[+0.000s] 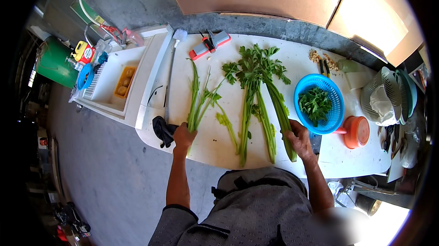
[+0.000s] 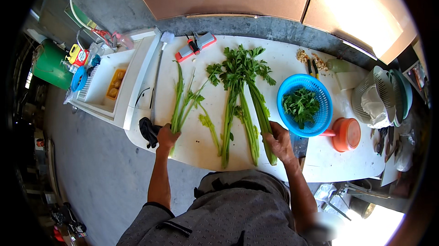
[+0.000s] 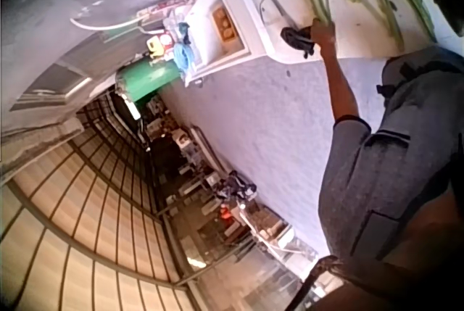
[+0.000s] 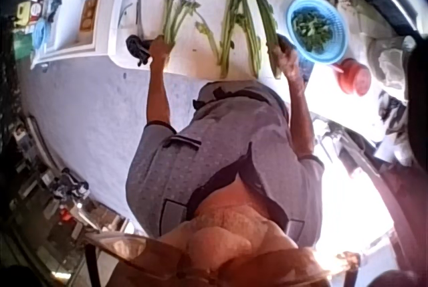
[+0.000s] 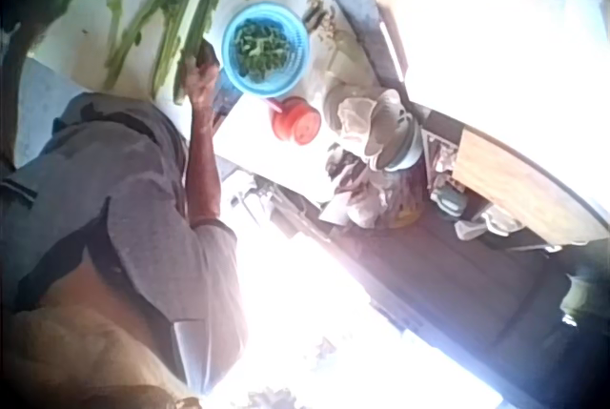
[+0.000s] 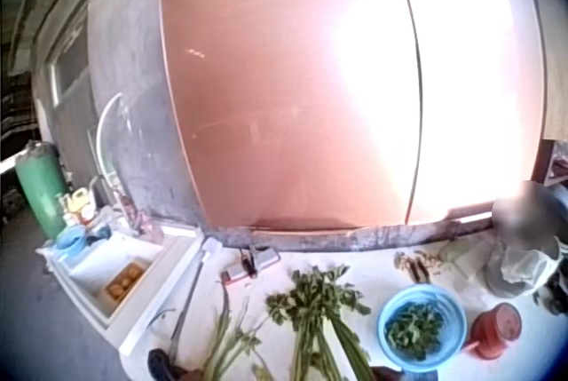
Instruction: The person trims and cleans celery stalks on a white countertop. They remove leaves and lower stalk sections by hand, placing trimmed pieces into a blue colander. A cleaver and other kitchen items are visible nearby.
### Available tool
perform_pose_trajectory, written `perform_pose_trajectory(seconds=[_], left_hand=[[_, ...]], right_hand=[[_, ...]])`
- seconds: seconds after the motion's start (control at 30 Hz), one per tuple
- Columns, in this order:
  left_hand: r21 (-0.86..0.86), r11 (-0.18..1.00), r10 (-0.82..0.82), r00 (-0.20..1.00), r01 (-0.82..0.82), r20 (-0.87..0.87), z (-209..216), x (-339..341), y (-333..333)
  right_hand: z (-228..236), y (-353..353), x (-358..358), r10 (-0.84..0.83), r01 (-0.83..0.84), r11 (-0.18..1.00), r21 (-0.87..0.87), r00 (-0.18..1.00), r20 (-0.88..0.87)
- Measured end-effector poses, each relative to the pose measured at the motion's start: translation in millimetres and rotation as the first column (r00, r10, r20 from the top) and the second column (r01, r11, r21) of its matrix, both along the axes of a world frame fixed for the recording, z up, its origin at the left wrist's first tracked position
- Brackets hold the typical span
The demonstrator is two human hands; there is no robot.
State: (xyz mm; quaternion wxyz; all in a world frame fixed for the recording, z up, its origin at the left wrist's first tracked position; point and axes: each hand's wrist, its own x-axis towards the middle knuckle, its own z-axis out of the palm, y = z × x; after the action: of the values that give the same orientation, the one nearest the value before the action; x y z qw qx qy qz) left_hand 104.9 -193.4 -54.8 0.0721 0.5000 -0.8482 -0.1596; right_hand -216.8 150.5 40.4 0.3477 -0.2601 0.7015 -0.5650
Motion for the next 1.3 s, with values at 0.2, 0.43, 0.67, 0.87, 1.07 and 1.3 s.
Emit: perform_pose_trajectory(seconds=[0.2,0.43,0.67,0.87,1.07,1.3], left_hand=[[0.084,0.993,0.109,0.91,-0.082,-0.399,-21,5,6],[0.186,0.963,0.271,0.721,-0.197,-0.637,-32,6,8],[-0.26,0.921,0.231,0.945,-0.289,-0.233,3,-22,40],[-0.187,0.982,-0.052,0.958,-0.002,-0.282,27,-55,78],[0.114,0.972,-0.177,0.958,0.206,-0.226,26,-79,124],[-0.017,0.952,-0.305,0.947,0.305,-0.104,15,-66,136]], right_hand=[[21,-4,6,-0.041,0.038,0.993,-0.114,0.999,-0.024],[20,0,10,-0.056,0.045,0.954,-0.297,0.998,-0.029],[-23,4,-1,-0.153,0.138,0.966,-0.218,0.987,-0.054],[-62,16,-8,-0.178,0.195,0.981,0.021,0.93,-0.323],[-83,24,-3,-0.166,0.22,0.968,0.118,0.921,-0.353],[-103,31,-5,-0.086,0.151,0.973,0.174,0.939,-0.334]])
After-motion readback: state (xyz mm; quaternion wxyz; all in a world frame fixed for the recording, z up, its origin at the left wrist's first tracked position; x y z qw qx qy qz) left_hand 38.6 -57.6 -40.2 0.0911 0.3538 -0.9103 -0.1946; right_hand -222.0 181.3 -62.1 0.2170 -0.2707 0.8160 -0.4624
